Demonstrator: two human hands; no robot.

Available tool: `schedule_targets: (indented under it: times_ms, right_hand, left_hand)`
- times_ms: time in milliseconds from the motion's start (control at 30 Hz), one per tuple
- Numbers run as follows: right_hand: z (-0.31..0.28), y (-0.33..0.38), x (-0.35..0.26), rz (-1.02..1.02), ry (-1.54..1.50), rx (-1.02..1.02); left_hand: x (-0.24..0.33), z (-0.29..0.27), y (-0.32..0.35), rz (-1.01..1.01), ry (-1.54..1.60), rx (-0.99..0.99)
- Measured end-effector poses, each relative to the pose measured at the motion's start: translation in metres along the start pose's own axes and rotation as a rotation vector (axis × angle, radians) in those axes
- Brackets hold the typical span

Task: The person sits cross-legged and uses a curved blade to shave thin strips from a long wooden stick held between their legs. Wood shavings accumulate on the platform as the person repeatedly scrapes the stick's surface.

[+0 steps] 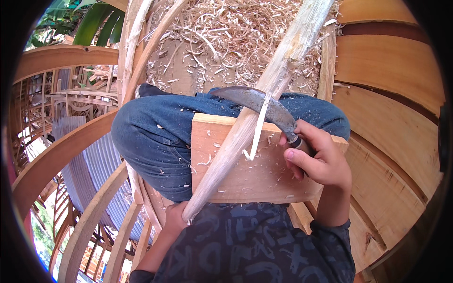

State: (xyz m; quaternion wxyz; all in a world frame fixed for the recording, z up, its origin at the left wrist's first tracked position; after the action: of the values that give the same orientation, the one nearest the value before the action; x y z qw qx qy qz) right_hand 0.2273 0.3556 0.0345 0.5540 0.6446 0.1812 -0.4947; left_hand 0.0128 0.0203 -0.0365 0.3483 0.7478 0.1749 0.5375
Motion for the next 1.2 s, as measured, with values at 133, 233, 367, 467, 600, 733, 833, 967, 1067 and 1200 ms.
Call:
schedule_targets:
  times_ms: [133, 233, 367, 467, 600, 733, 833, 967, 1067, 1200]
  right_hand:
    - [0.005, 0.001, 0.002, -0.067, 0.184, 0.097]
    - [0.016, 0.002, 0.008, -0.114, 0.392, 0.232]
    - [0.027, 0.001, 0.017, -0.174, 0.455, 0.287]
    - [0.026, 0.0, 0.011, -0.092, 0.298, 0.104]
    - [0.02, 0.001, 0.012, -0.062, 0.111, -0.018]
    - [0.009, 0.001, 0.008, -0.061, -0.02, 0.106]
    - [0.015, 0.0, 0.007, -0.043, -0.02, 0.053]
    - [0.014, -0.003, 0.009, -0.063, -0.135, 0.147]
    - [0.014, -0.001, 0.009, -0.055, -0.005, 0.056]
    - [0.012, -0.001, 0.003, -0.058, -0.118, 0.147]
  left_hand:
    - [-0.003, 0.001, 0.0, -0.007, 0.015, 0.003]
    - [-0.005, 0.002, 0.001, -0.007, 0.012, 0.002]
    - [-0.005, 0.001, 0.001, 0.005, 0.0, -0.001]
    - [-0.007, 0.002, 0.002, 0.007, 0.023, 0.011]
    - [-0.01, 0.004, 0.004, -0.013, 0.025, 0.022]
    - [-0.009, 0.002, 0.003, -0.018, 0.039, 0.005]
    - [-0.008, 0.001, 0.002, -0.021, 0.041, -0.01]
    - [-0.003, 0.0, 0.003, -0.024, 0.048, -0.014]
    - [-0.002, -0.004, 0.003, -0.024, 0.047, -0.029]
    - [-0.011, -0.001, 0.004, -0.041, 0.039, -0.034]
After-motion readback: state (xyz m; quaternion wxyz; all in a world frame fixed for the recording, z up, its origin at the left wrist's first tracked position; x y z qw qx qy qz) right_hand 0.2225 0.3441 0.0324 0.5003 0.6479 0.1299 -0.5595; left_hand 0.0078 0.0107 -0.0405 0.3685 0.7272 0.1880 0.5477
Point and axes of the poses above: each hand's wrist, its own y-axis away from the middle knuckle, its own z-axis out of the palm, x = y × z, the point moved 1 cm from there along -y, towards the middle knuckle, and after that the axes turned 14 degrees about -x, right-handed, at the moved point
